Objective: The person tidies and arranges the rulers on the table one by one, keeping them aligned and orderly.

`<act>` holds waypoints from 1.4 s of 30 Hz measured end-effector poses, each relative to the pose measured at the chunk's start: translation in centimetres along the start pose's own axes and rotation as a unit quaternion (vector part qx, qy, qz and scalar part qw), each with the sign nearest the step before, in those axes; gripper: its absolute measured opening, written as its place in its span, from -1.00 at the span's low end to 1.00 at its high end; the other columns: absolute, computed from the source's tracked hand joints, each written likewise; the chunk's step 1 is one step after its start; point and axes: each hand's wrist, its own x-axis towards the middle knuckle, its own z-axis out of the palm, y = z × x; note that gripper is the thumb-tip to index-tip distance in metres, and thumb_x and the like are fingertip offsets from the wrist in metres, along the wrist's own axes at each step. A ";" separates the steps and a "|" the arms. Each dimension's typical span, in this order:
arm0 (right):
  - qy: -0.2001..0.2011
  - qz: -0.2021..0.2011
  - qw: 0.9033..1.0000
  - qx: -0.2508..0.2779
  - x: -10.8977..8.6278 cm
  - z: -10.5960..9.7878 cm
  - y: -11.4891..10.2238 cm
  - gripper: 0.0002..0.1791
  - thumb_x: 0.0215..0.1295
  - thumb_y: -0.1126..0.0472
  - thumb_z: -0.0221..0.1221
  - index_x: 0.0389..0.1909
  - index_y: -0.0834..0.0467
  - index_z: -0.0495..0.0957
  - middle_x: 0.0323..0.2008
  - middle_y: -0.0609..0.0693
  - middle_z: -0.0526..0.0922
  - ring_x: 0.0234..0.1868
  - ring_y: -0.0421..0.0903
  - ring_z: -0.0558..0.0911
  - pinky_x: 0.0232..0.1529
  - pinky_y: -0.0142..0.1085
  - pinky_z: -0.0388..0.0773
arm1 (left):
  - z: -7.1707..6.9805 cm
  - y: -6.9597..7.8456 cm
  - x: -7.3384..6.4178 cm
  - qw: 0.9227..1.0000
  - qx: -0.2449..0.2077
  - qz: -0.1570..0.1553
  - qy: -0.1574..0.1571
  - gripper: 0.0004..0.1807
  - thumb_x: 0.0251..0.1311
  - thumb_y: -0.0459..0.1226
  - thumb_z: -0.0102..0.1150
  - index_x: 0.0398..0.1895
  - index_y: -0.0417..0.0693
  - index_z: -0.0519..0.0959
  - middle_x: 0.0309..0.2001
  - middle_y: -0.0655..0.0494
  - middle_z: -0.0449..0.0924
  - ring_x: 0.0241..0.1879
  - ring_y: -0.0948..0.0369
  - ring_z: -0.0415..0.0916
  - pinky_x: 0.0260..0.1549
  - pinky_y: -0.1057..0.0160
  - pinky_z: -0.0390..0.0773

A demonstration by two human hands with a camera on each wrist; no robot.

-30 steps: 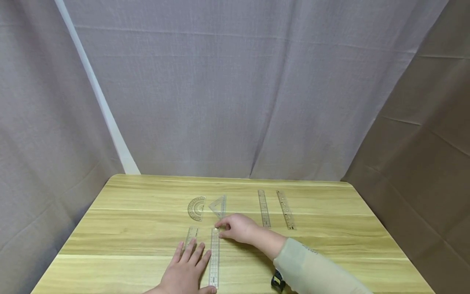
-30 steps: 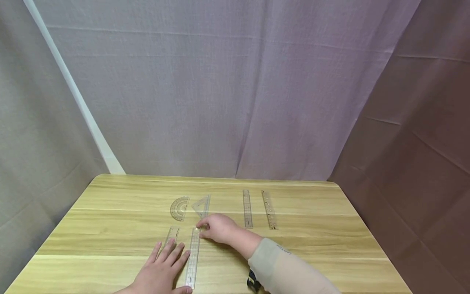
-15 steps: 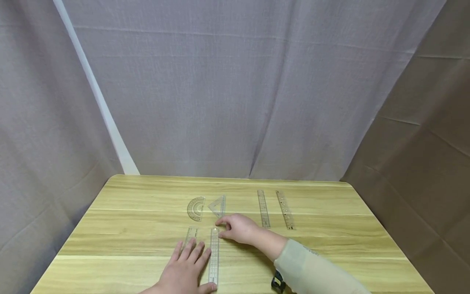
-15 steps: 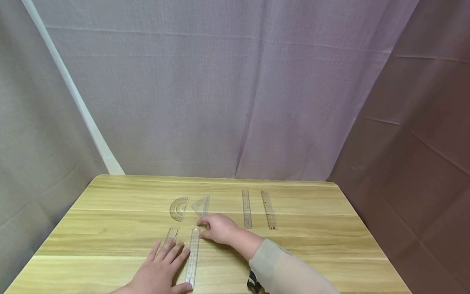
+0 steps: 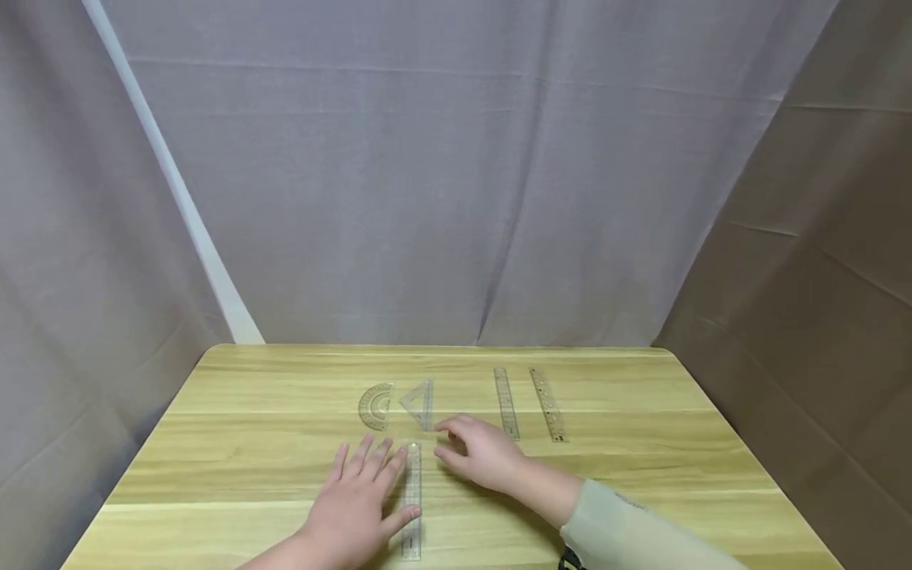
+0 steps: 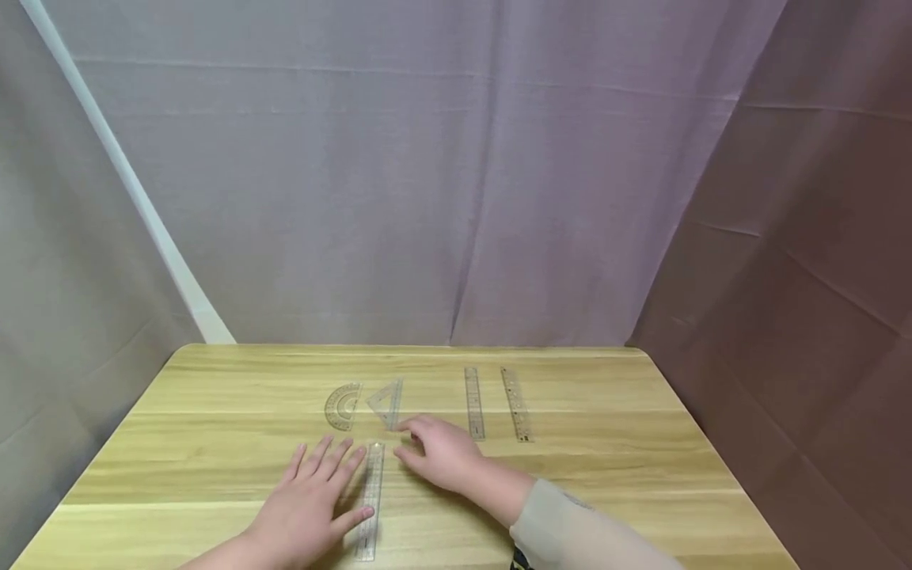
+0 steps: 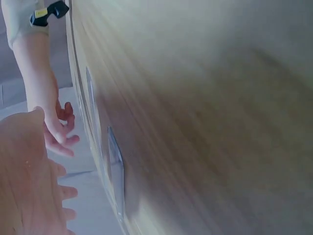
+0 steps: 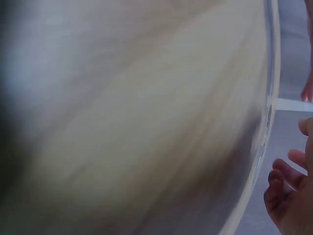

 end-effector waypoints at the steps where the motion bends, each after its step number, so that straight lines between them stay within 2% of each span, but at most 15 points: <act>1: 0.004 -0.004 1.000 -0.015 -0.4 -0.2 0.1 -0.53 0.38 -0.12 0.17 0.18 0.05 0.56 -0.01 -0.09 0.65 -0.06 -0.16 0.62 -0.02 -0.17 0.62 | 0.0 0.0 0.1 1.000 0.000 -0.001 0.003 -0.13 0.29 0.34 -0.09 0.50 0.02 0.26 0.50 -0.06 0.16 0.51 -0.15 -0.06 0.41 -0.29 -0.12; 7: 0.023 -0.020 0.997 -0.073 -2.5 -1.1 0.5 -0.49 0.37 -0.17 0.16 0.21 0.02 0.54 0.06 -0.10 0.60 0.09 -0.08 0.57 0.13 -0.08 0.56 | -0.1 0.0 0.4 1.000 0.003 -0.005 0.014 -0.13 0.28 0.34 -0.08 0.50 0.03 0.25 0.51 -0.03 0.14 0.51 -0.13 -0.06 0.41 -0.28 -0.10; 12: 0.043 -0.008 0.996 -0.073 -4.2 -2.0 1.0 -0.44 0.35 -0.17 0.19 0.26 0.01 0.50 0.18 -0.02 0.55 0.23 0.02 0.50 0.28 0.05 0.39 | -0.1 0.0 0.7 1.000 0.009 -0.009 0.016 -0.13 0.29 0.34 -0.08 0.51 0.05 0.24 0.53 -0.02 0.09 0.51 -0.15 -0.07 0.42 -0.28 -0.10; 19: 0.060 -0.002 0.995 -0.081 -6.3 -2.9 2.3 -0.34 0.37 -0.15 0.18 0.40 0.05 0.37 0.32 0.07 0.45 0.34 0.11 0.40 0.34 0.12 0.28 | -0.3 -0.2 0.9 1.000 0.003 -0.022 0.011 -0.15 0.30 0.33 -0.09 0.53 0.09 0.20 0.55 0.01 0.03 0.53 -0.13 -0.16 0.42 -0.28 -0.18; 27: 0.070 0.000 0.991 -0.110 -8.6 -4.1 3.9 -0.25 0.37 -0.18 0.16 0.52 -0.10 0.20 0.50 0.02 0.20 0.48 0.14 0.19 0.44 0.17 0.04 | -0.4 -0.2 0.9 0.999 -0.002 -0.035 0.015 -0.12 0.27 0.36 -0.09 0.53 0.08 0.20 0.56 0.03 -0.01 0.54 -0.08 -0.22 0.44 -0.23 -0.31; 33: 0.066 0.012 0.991 -0.116 -9.6 -4.6 5.1 -0.20 0.37 -0.19 0.15 0.55 -0.20 0.08 0.54 -0.04 0.08 0.53 0.10 0.08 0.45 0.19 -0.01 | -0.4 -0.4 1.0 0.999 0.006 -0.038 0.023 -0.11 0.26 0.36 -0.06 0.53 0.10 0.21 0.55 0.04 0.01 0.54 -0.09 -0.18 0.44 -0.23 -0.29; 39: 0.065 0.020 0.990 -0.120 -9.9 -4.7 5.5 -0.19 0.37 -0.20 0.15 0.56 -0.19 0.07 0.56 -0.09 0.01 0.55 0.03 0.01 0.51 0.06 -0.19 | -0.5 -0.6 1.2 0.999 0.011 -0.041 0.028 -0.12 0.26 0.35 -0.07 0.53 0.10 0.20 0.55 0.04 0.00 0.54 -0.09 -0.18 0.45 -0.21 -0.30; 42: 0.065 0.024 0.990 -0.120 -9.9 -4.8 5.6 -0.19 0.37 -0.20 0.15 0.56 -0.18 0.06 0.55 -0.09 0.02 0.54 0.04 0.02 0.52 0.04 -0.21 | -0.5 -0.7 1.3 0.999 0.009 -0.043 0.026 -0.12 0.27 0.35 -0.07 0.53 0.10 0.20 0.55 0.05 -0.02 0.54 -0.09 -0.21 0.45 -0.21 -0.31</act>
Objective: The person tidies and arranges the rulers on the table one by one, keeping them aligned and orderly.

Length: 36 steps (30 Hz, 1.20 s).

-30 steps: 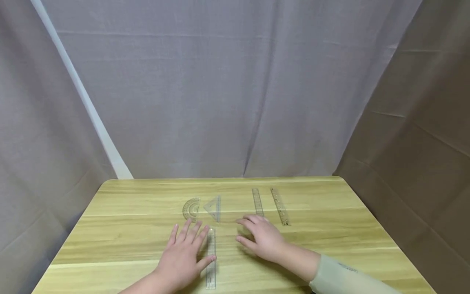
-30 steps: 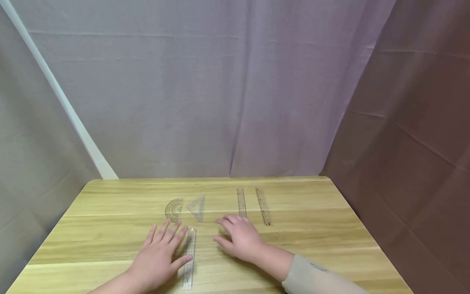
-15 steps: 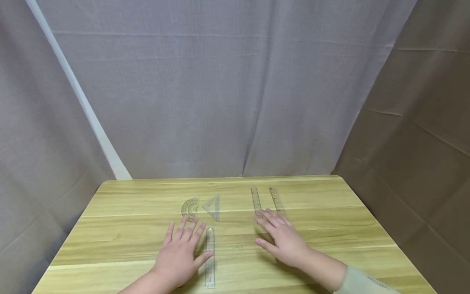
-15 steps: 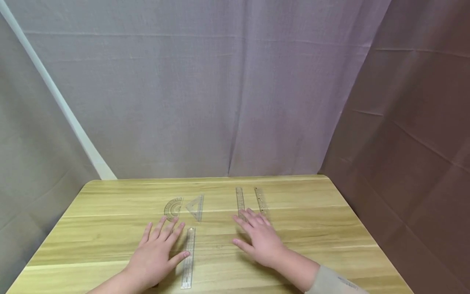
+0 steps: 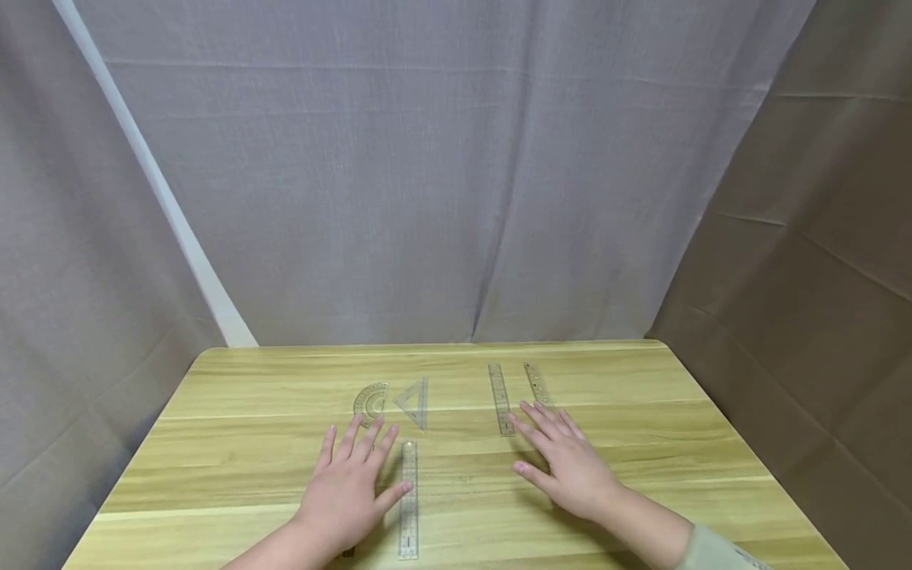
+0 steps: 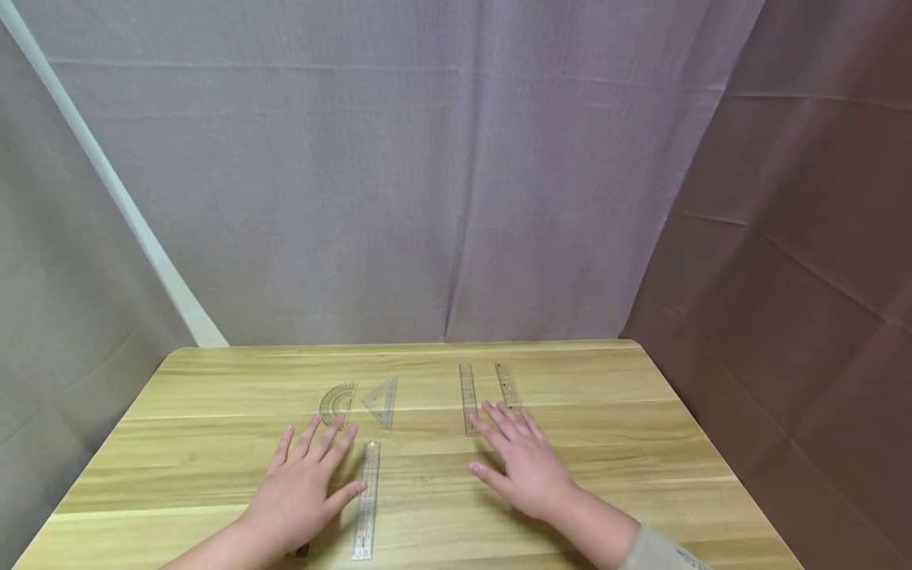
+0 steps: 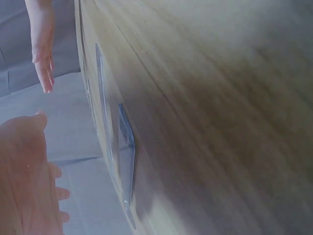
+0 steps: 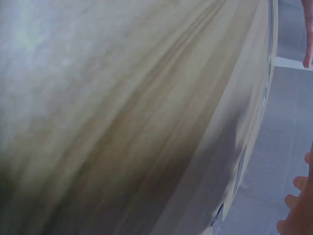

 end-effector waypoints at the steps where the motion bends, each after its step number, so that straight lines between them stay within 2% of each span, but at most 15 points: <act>1: 0.000 0.001 1.000 0.000 0.0 0.0 0.0 -0.19 0.37 -0.20 0.14 0.56 -0.18 0.06 0.55 -0.09 0.02 0.54 0.04 0.03 0.51 0.05 -0.19 | 0.0 0.0 0.0 1.000 -0.001 -0.001 -0.001 -0.13 0.28 0.35 -0.08 0.53 0.10 0.20 0.55 0.05 -0.03 0.54 -0.09 -0.22 0.45 -0.21 -0.32; 9: -0.004 0.008 1.000 0.001 0.2 0.2 0.1 -0.21 0.38 -0.21 0.13 0.55 -0.13 0.11 0.55 -0.06 0.05 0.54 0.05 0.04 0.50 0.08 -0.16 | -0.4 0.2 0.5 1.000 0.000 -0.003 -0.010 -0.13 0.30 0.34 -0.11 0.54 0.08 0.17 0.55 0.03 -0.04 0.54 -0.11 -0.23 0.45 -0.21 -0.35; 21: -0.003 0.021 1.000 0.018 0.9 0.6 0.8 -0.24 0.40 -0.22 0.10 0.53 -0.08 0.16 0.53 0.02 0.10 0.53 0.10 0.07 0.47 0.17 -0.12 | 0.4 0.4 2.3 0.999 0.007 -0.017 -0.032 -0.04 0.25 0.48 -0.48 0.58 0.17 0.06 0.57 0.06 -0.09 0.55 -0.08 -0.27 0.45 -0.21 -0.32; 28: 0.001 0.032 0.999 0.028 1.5 0.7 2.1 -0.26 0.41 -0.22 0.09 0.51 -0.01 0.21 0.51 0.07 0.17 0.51 0.13 0.11 0.46 0.20 -0.08 | 0.8 1.2 3.5 0.998 -0.017 -0.024 -0.049 -0.11 0.32 0.38 -0.24 0.59 0.18 0.01 0.58 0.07 -0.15 0.55 -0.08 -0.35 0.44 -0.21 -0.40; 36: 0.015 0.035 0.999 0.013 1.9 1.3 3.3 -0.25 0.41 -0.27 0.04 0.49 0.03 0.25 0.49 0.11 0.21 0.49 0.16 0.14 0.45 0.20 -0.08 | 1.3 2.1 4.6 0.998 -0.015 -0.020 -0.057 -0.11 0.32 0.38 -0.27 0.59 0.16 0.02 0.58 0.06 -0.17 0.55 -0.09 -0.34 0.43 -0.20 -0.44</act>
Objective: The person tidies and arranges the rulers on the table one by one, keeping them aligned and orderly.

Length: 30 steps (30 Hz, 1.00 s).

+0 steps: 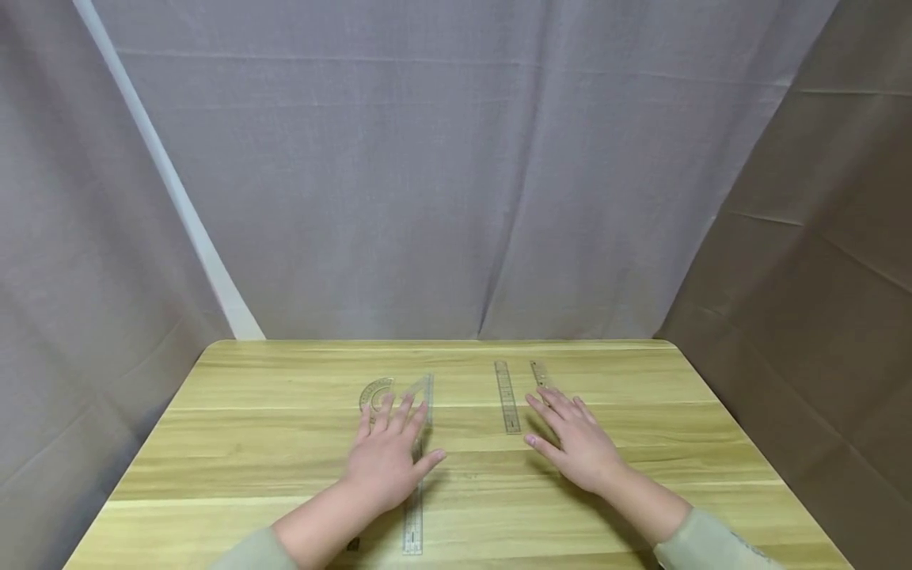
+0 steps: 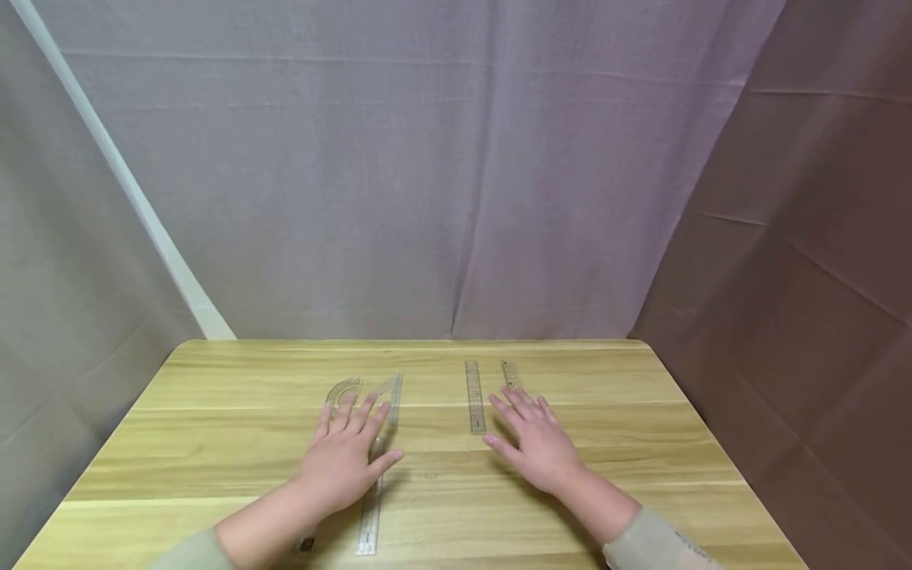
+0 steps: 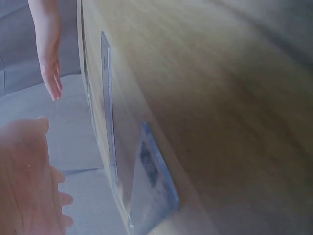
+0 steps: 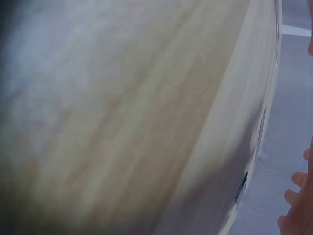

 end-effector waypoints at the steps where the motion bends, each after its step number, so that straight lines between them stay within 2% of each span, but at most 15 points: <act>1: 0.001 0.000 1.000 -0.001 0.0 0.0 0.1 -0.25 0.41 -0.27 0.04 0.49 0.04 0.25 0.48 0.11 0.22 0.49 0.17 0.15 0.45 0.20 -0.07 | 0.1 0.1 0.2 1.000 0.000 0.001 -0.001 -0.11 0.32 0.38 -0.28 0.59 0.16 0.02 0.58 0.06 -0.17 0.55 -0.09 -0.34 0.43 -0.20 -0.44; 7: 0.005 0.000 1.000 -0.003 0.5 -0.2 0.5 -0.27 0.41 -0.24 0.07 0.48 0.05 0.27 0.47 0.15 0.23 0.48 0.19 0.16 0.43 0.24 -0.07 | 0.3 0.6 1.0 1.000 0.005 0.003 -0.005 -0.10 0.32 0.39 -0.28 0.59 0.16 0.00 0.59 0.06 -0.20 0.55 -0.07 -0.37 0.42 -0.20 -0.46; 12: -0.008 0.003 1.000 0.000 1.2 -0.7 0.6 -0.25 0.41 -0.24 0.07 0.49 0.04 0.24 0.48 0.15 0.21 0.49 0.20 0.15 0.44 0.25 -0.11 | 0.1 1.0 1.6 1.000 0.014 0.004 -0.006 -0.09 0.31 0.40 -0.28 0.59 0.14 0.01 0.59 0.04 -0.18 0.55 -0.07 -0.34 0.42 -0.19 -0.46; 19: -0.030 0.022 0.999 -0.002 2.3 -1.2 0.9 -0.25 0.41 -0.21 0.10 0.51 0.04 0.22 0.47 0.17 0.23 0.50 0.19 0.11 0.46 0.21 -0.15 | 0.2 1.8 2.3 0.999 0.029 0.001 -0.018 -0.05 0.27 0.47 -0.51 0.60 0.19 -0.03 0.59 0.03 -0.20 0.55 -0.06 -0.38 0.41 -0.20 -0.45; 25: -0.034 0.025 0.999 -0.005 2.9 -1.1 1.4 -0.25 0.43 -0.24 0.04 0.49 0.06 0.24 0.47 0.18 0.22 0.50 0.21 0.11 0.46 0.22 -0.17 | 0.3 2.7 3.0 1.000 0.019 0.003 -0.018 -0.09 0.32 0.40 -0.34 0.60 0.15 -0.01 0.58 0.01 -0.22 0.55 -0.08 -0.36 0.41 -0.22 -0.44; 30: -0.035 0.029 0.999 -0.015 3.5 -0.9 1.8 -0.23 0.43 -0.31 -0.03 0.49 0.07 0.23 0.49 0.16 0.19 0.49 0.23 0.13 0.45 0.24 -0.16 | 0.7 3.1 3.5 0.999 0.034 0.000 -0.021 -0.08 0.31 0.42 -0.37 0.60 0.17 -0.04 0.58 0.03 -0.25 0.55 -0.06 -0.38 0.41 -0.20 -0.45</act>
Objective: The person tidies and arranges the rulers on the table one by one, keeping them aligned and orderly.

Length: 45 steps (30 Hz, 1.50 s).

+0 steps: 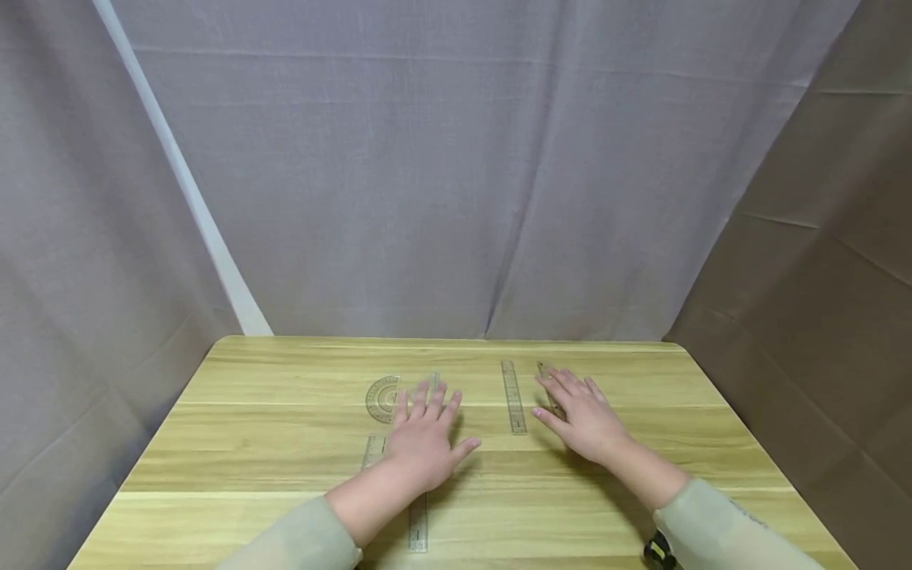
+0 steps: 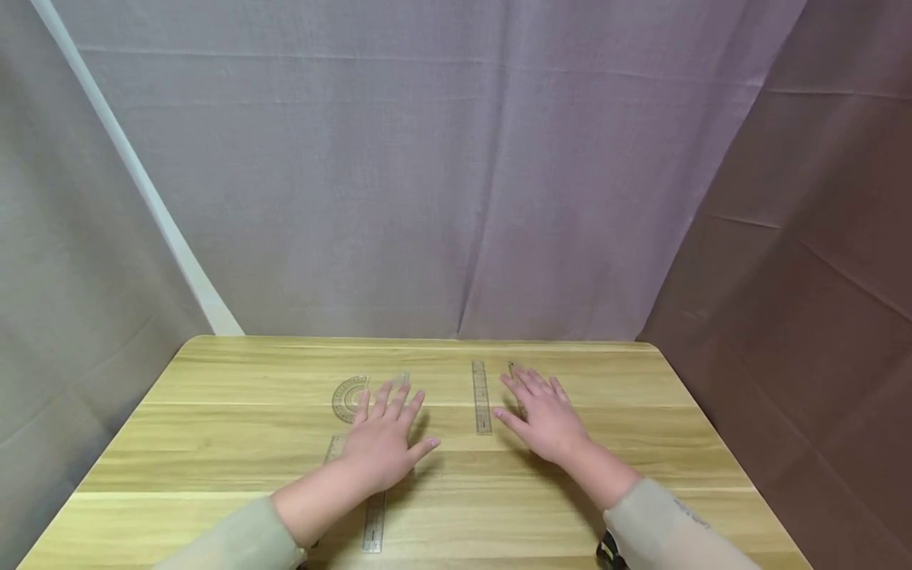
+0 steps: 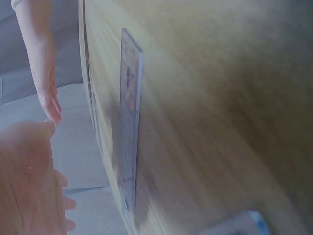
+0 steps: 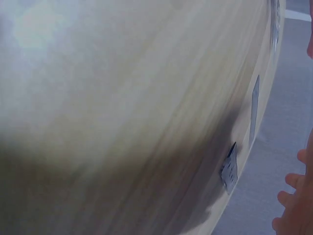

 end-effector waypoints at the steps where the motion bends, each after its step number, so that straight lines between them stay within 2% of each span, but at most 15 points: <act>1: 0.001 0.001 1.000 -0.001 0.1 0.0 0.1 -0.22 0.43 -0.32 -0.04 0.49 0.07 0.23 0.49 0.16 0.19 0.49 0.22 0.13 0.45 0.24 -0.16 | 0.0 0.1 0.1 1.000 0.003 -0.001 -0.001 -0.08 0.30 0.43 -0.39 0.60 0.17 -0.05 0.58 0.03 -0.25 0.55 -0.05 -0.38 0.41 -0.20 -0.45; 8: -0.005 0.005 1.000 0.003 0.7 -0.2 0.3 -0.20 0.44 -0.35 -0.10 0.50 0.07 0.22 0.49 0.18 0.19 0.48 0.25 0.13 0.44 0.27 -0.14 | 0.0 0.9 0.5 1.000 -0.009 -0.002 -0.006 -0.08 0.31 0.41 -0.31 0.60 0.14 -0.01 0.59 0.03 -0.20 0.55 -0.06 -0.42 0.41 -0.19 -0.49; 15: -0.023 0.009 1.000 0.007 1.4 -0.2 0.4 -0.20 0.44 -0.36 -0.11 0.50 0.07 0.20 0.49 0.19 0.17 0.49 0.24 0.11 0.44 0.26 -0.14 | 0.1 1.8 1.1 1.000 0.008 -0.003 -0.011 -0.08 0.30 0.41 -0.31 0.59 0.13 0.02 0.58 0.02 -0.14 0.55 -0.09 -0.35 0.42 -0.22 -0.38; 27: -0.032 0.024 0.999 0.026 2.9 -0.1 0.3 -0.28 0.45 -0.20 0.03 0.48 0.09 0.25 0.48 0.21 0.18 0.47 0.29 0.14 0.42 0.30 -0.11 | 0.9 3.4 2.1 0.999 0.010 -0.006 -0.031 -0.07 0.29 0.43 -0.34 0.59 0.15 0.01 0.58 0.03 -0.13 0.55 -0.07 -0.33 0.44 -0.23 -0.32; 35: -0.032 0.025 0.999 0.012 3.8 0.5 0.7 -0.29 0.43 -0.18 0.08 0.46 0.12 0.29 0.44 0.24 0.26 0.42 0.30 0.24 0.40 0.28 0.01 | 1.6 4.3 2.9 0.999 0.020 -0.012 -0.048 -0.05 0.27 0.45 -0.38 0.60 0.17 -0.02 0.59 0.04 -0.13 0.56 -0.07 -0.33 0.41 -0.22 -0.46; 45: -0.048 0.041 0.998 0.023 5.0 0.8 1.2 -0.31 0.43 -0.19 0.07 0.43 0.12 0.33 0.37 0.29 0.34 0.38 0.33 0.29 0.38 0.30 0.05 | 1.5 5.0 3.2 0.998 0.036 -0.013 -0.046 -0.06 0.28 0.45 -0.36 0.58 0.15 0.05 0.57 0.02 -0.05 0.55 -0.07 -0.23 0.44 -0.24 -0.26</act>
